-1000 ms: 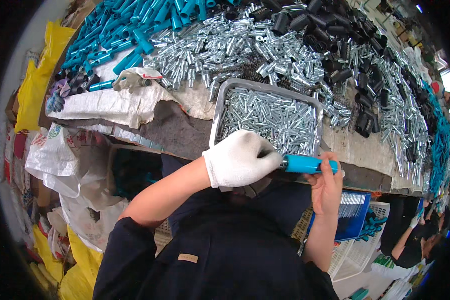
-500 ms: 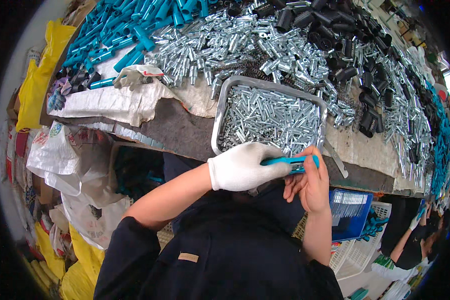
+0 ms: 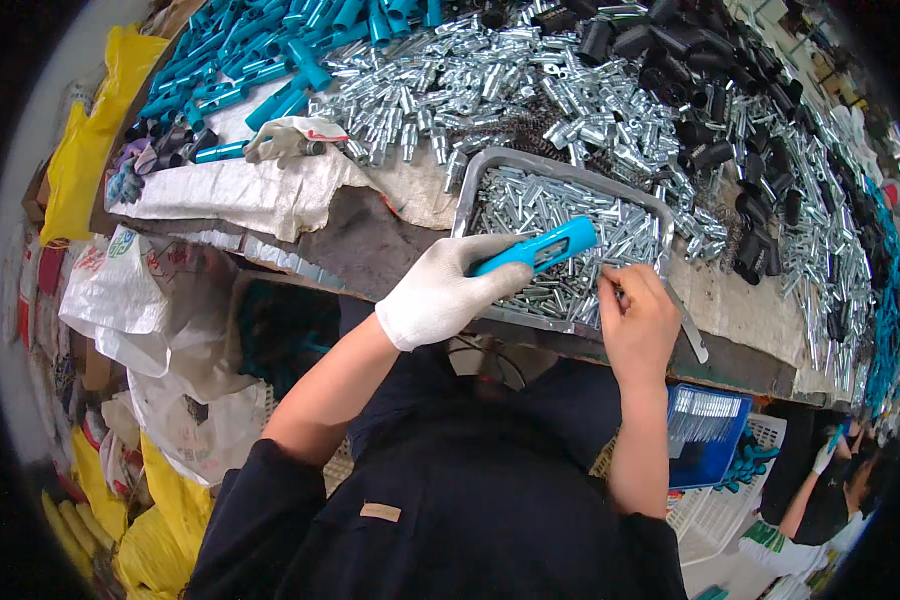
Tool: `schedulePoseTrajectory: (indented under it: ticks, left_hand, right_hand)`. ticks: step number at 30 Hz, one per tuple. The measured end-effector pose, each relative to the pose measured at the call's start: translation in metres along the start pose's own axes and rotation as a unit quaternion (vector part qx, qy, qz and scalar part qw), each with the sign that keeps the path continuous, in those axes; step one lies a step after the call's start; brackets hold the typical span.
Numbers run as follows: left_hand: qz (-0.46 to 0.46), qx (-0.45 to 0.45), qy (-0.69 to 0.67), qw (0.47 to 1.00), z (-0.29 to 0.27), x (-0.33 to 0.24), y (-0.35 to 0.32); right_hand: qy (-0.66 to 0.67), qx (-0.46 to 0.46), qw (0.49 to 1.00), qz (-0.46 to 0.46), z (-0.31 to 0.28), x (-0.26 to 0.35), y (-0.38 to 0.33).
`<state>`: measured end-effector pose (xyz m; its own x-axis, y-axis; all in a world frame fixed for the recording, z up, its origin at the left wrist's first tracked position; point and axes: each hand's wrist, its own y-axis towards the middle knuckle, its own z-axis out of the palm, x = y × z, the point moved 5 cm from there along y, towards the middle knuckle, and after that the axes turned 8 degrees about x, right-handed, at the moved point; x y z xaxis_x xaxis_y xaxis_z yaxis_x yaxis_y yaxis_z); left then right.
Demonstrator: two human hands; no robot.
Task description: The person assembles tools by inserting metal rods, springs, and small metal pins from a tray into plastic handles by hand.
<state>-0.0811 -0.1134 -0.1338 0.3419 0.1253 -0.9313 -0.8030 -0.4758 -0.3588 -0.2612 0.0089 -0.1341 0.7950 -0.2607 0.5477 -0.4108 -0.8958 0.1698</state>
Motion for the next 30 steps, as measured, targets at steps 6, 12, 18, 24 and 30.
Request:
schedulePoseTrajectory:
  ticks: [6, 12, 18, 24, 30]
  left_hand:
    - [0.029, -0.033, 0.023, 0.999, 0.002, -0.003, 0.003]
    - [0.052, -0.034, 0.041, 0.997, 0.006, -0.010, 0.005]
    - [0.052, -0.026, 0.046, 0.997, 0.012, -0.011, 0.008]
    - [0.058, -0.022, 0.048, 0.997, 0.018, -0.014, 0.009]
    - [0.149, -0.134, 0.159, 0.967, 0.028, -0.026, -0.002]
  right_hand:
    - [-0.039, 0.033, 0.998, 0.032, -0.006, 0.007, -0.001]
    - [-0.011, 0.025, 0.997, 0.069, -0.009, 0.006, 0.001]
    - [0.299, -0.079, 0.945, 0.108, -0.013, 0.010, -0.004]
    - [0.188, -0.124, 0.974, 0.005, -0.014, 0.033, -0.003]
    - [0.120, -0.187, 0.970, -0.099, -0.010, 0.047, -0.006]
